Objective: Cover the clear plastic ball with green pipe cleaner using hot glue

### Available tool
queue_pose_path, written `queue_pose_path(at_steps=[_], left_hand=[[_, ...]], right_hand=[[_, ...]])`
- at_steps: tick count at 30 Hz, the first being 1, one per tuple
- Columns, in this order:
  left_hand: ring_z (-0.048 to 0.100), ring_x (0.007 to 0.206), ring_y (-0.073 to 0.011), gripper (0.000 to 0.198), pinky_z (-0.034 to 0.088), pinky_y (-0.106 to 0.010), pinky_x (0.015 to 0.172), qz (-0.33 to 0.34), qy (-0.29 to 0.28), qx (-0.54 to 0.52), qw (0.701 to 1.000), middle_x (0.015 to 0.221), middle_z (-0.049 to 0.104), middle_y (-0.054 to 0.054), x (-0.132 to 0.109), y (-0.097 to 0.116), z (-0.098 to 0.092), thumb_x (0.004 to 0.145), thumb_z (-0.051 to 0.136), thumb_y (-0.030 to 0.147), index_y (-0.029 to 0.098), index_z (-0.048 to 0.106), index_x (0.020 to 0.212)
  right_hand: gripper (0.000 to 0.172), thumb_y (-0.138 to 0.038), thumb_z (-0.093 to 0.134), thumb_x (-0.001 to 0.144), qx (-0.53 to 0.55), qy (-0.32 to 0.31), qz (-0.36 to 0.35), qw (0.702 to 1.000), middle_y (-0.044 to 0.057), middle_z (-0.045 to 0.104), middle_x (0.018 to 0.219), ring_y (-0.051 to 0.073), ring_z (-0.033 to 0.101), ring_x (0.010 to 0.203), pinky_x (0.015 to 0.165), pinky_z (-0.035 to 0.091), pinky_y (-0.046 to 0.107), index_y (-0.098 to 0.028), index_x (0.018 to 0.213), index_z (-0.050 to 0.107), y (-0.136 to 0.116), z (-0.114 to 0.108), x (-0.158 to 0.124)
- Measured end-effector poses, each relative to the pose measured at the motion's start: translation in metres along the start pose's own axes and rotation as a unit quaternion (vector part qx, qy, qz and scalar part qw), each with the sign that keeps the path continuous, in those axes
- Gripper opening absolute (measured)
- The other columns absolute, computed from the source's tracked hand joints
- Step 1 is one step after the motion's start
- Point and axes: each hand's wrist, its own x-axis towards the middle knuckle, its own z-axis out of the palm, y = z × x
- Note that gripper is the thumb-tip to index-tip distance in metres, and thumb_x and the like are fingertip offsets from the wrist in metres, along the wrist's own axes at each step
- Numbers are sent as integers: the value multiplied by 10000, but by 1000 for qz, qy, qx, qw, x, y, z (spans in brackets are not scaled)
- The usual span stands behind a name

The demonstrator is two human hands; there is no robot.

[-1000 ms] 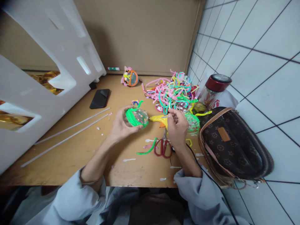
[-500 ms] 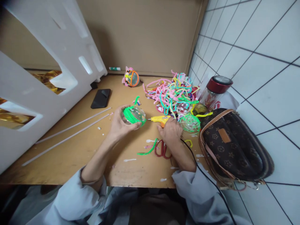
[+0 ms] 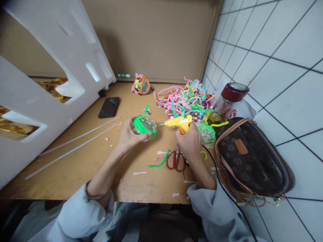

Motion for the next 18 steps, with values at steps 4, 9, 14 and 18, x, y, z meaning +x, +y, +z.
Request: queue_pose_path(at_steps=[4, 9, 14, 18], left_hand=[[638, 1076, -290, 811, 532, -456, 934, -48, -47, -6, 998, 1141, 636, -90, -4, 12, 2, 495, 873, 278, 185, 517, 1217], [598, 1161, -305, 805, 473, -484, 1028, -28, -92, 7, 995, 1215, 612, -103, -7, 12, 2, 507, 892, 317, 195, 568, 1233], [555, 1231, -331, 799, 432, -508, 1071, 7, -127, 11, 992, 1285, 587, -120, -7, 7, 1, 515, 899, 329, 207, 589, 1241], [542, 1243, -338, 778, 427, -510, 1072, 11, -147, 7, 989, 1305, 579, -127, -8, 9, 0, 530, 891, 322, 196, 589, 1235]], right_hand=[[428, -532, 634, 737, 90, 60, -38, 993, 108, 691, 790, 276, 603, 728, 644, 390, 337, -169, 962, 601, 2, -2, -1], [243, -439, 598, 746, 128, 114, -97, 981, 27, 610, 707, 203, 503, 622, 617, 368, 320, -222, 833, 530, 0, -2, -7], [201, -404, 575, 755, 119, 143, -119, 975, -1, 547, 675, 185, 460, 609, 598, 350, 311, -247, 759, 451, -1, -2, -9], [174, -388, 558, 774, 110, 157, -141, 971, 12, 556, 703, 199, 485, 647, 602, 355, 312, -242, 779, 463, 1, 0, -9]])
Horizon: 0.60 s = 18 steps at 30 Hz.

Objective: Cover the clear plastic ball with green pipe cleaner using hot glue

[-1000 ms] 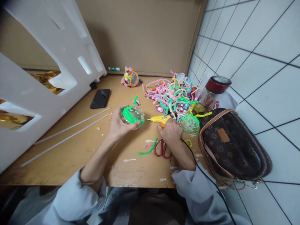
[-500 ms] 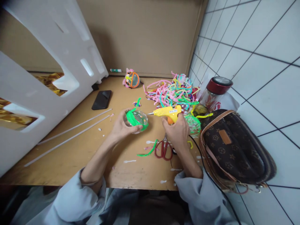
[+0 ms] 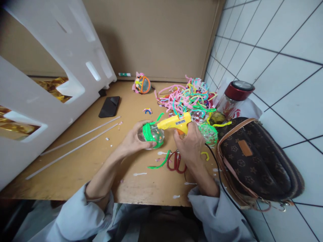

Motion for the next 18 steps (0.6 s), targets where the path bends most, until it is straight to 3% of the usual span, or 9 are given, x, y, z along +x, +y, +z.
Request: queue_pose_path(at_steps=[18], left_hand=[[536, 1265, -331, 770, 405, -520, 1104, 43, -40, -2, 998, 1331, 562, -125, 1, 2, -5, 552, 893, 381, 228, 621, 1256]], right_hand=[[134, -318, 577, 793, -18, 11, -40, 999, 45, 629, 802, 220, 560, 722, 631, 405, 318, -219, 873, 534, 3, 1, -3]])
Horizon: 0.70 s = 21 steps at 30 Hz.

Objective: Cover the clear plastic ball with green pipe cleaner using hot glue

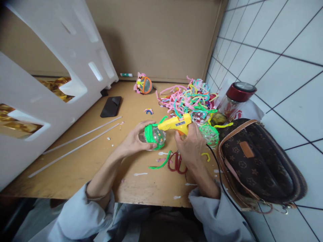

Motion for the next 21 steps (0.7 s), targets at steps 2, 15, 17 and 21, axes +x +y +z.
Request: queue_pose_path(at_steps=[2, 15, 17, 21], left_hand=[[535, 1269, -325, 767, 398, -520, 1112, 4, -4, 7, 1000, 1331, 562, -119, 0, 0, -1, 562, 889, 380, 240, 619, 1266], [540, 1265, -329, 779, 410, -510, 1107, -5, -9, 13, 1000, 1327, 561, -117, 0, 3, -1, 565, 883, 371, 241, 615, 1284], [542, 1262, -323, 769, 413, -509, 1103, -2, -7, 12, 1000, 1330, 563, -109, 0, 2, -1, 570, 883, 368, 260, 615, 1282], [552, 1246, -321, 760, 421, -503, 1098, 5, 0, 6, 1000, 1318, 576, -110, 0, 1, -1, 557, 892, 355, 252, 626, 1262]], right_hand=[[132, -308, 576, 797, 3, 0, -6, 1000, 48, 633, 814, 219, 563, 728, 636, 409, 318, -215, 885, 540, 0, 0, 0], [111, -297, 556, 793, 3, -15, 2, 1000, 53, 621, 820, 230, 560, 753, 649, 412, 326, -227, 873, 523, 1, 0, 0], [110, -294, 550, 790, 6, -18, 4, 1000, 53, 613, 812, 232, 555, 750, 649, 411, 328, -229, 872, 517, 0, -1, 1], [94, -287, 544, 788, 10, -22, 3, 1000, 54, 607, 800, 231, 548, 740, 646, 405, 328, -229, 854, 511, -1, -2, 2]])
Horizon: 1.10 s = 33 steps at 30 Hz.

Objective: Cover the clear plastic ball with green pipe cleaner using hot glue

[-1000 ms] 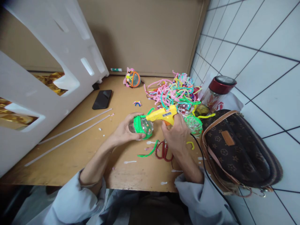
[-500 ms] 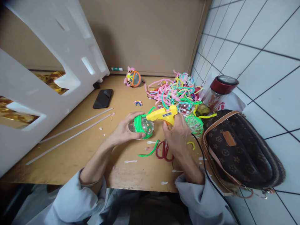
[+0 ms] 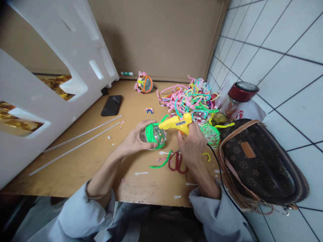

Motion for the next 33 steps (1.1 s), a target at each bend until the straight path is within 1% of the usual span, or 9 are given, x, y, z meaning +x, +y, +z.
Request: queue_pose_path(at_steps=[8, 15, 26, 33], left_hand=[[545, 1256, -321, 768, 412, -504, 1106, -3, -2, 4, 1000, 1326, 563, -122, 0, 0, 0, 564, 885, 345, 234, 615, 1274], [543, 1254, -320, 773, 418, -497, 1098, 1, -1, -7, 1000, 1323, 561, -116, 0, -3, 1, 554, 895, 374, 248, 619, 1265], [541, 1246, -313, 770, 410, -519, 1101, 6, -4, -15, 1000, 1323, 555, -113, 0, -6, 1, 561, 893, 355, 261, 615, 1272], [536, 1255, -318, 764, 403, -515, 1106, -3, -3, -12, 1000, 1326, 551, -116, 0, -2, 1, 567, 883, 344, 244, 610, 1274]], right_hand=[[83, -270, 548, 804, -3, -1, -19, 1000, 42, 611, 813, 218, 544, 740, 653, 409, 318, -227, 868, 517, 1, -2, 0], [60, -250, 537, 782, -3, 5, -22, 1000, 33, 594, 778, 213, 524, 709, 632, 393, 317, -239, 817, 490, 1, -2, 1], [51, -251, 534, 796, 4, -8, -18, 1000, 25, 579, 776, 208, 513, 715, 639, 389, 316, -240, 818, 489, 1, -5, 0], [47, -233, 530, 789, 5, -10, -20, 1000, 27, 565, 774, 213, 512, 726, 635, 380, 314, -238, 814, 490, 2, -4, 0]])
